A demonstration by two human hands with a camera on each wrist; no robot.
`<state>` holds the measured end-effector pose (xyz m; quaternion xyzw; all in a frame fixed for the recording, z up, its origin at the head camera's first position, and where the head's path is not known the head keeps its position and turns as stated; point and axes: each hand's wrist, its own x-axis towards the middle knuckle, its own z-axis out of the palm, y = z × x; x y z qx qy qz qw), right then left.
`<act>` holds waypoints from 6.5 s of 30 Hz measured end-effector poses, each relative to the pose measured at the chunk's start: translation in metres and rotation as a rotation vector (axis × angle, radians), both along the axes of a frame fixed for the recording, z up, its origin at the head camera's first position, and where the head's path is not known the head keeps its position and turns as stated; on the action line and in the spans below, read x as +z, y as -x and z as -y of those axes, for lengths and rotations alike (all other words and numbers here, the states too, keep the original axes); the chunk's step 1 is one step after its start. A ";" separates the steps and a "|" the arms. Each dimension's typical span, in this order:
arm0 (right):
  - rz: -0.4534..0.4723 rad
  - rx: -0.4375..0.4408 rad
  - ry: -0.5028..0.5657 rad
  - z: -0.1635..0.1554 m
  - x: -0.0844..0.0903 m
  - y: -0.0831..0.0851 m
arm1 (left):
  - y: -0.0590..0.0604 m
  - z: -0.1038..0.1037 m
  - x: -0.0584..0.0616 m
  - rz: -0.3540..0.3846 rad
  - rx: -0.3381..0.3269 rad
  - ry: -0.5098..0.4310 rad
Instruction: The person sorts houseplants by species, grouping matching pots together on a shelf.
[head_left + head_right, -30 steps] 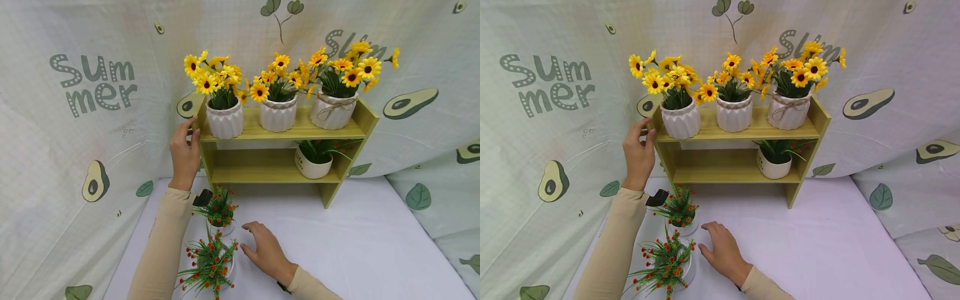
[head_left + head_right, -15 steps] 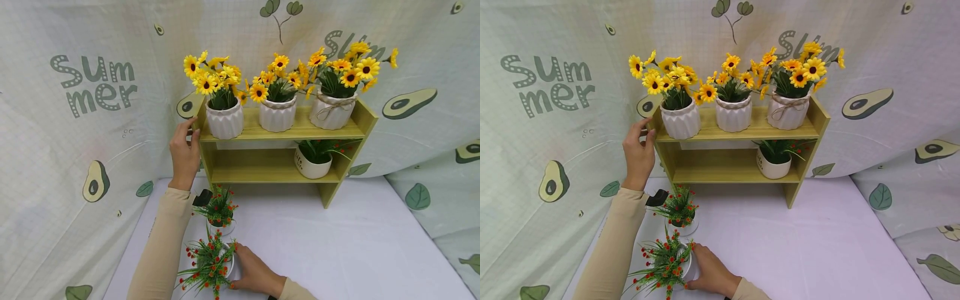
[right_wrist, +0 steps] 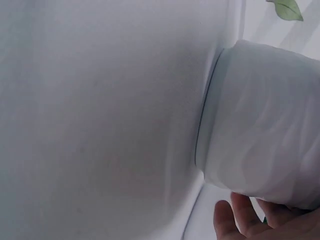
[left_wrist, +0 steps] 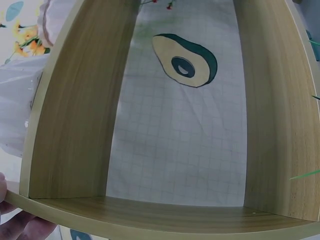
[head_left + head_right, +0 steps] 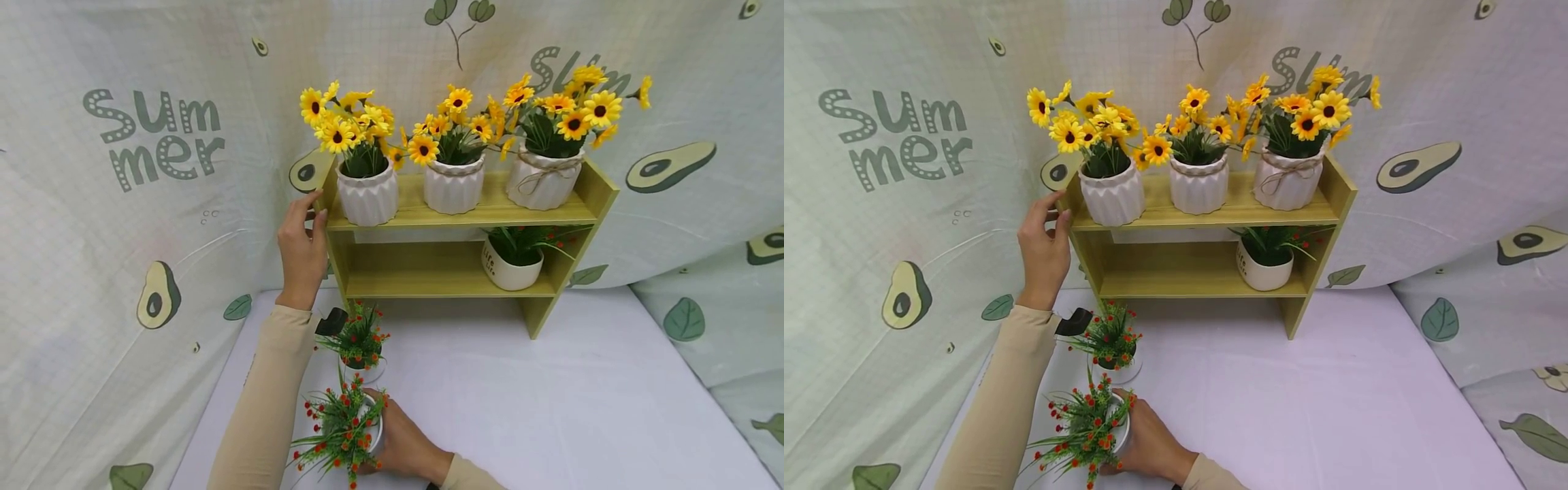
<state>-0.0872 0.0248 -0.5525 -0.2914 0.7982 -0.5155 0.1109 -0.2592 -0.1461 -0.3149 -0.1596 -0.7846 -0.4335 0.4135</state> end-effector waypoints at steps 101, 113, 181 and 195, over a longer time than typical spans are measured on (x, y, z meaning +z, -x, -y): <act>-0.281 -0.737 0.176 -0.112 0.139 0.097 | 0.002 0.002 -0.002 -0.024 -0.006 0.026; -0.343 -0.854 0.177 -0.103 0.136 0.138 | 0.003 0.001 -0.003 -0.033 0.001 0.018; -0.180 -0.431 -0.123 -0.016 0.017 0.057 | 0.001 0.002 -0.001 -0.031 -0.003 0.026; -0.099 -0.373 -0.082 0.017 0.004 0.084 | 0.002 0.001 -0.003 -0.029 0.002 0.029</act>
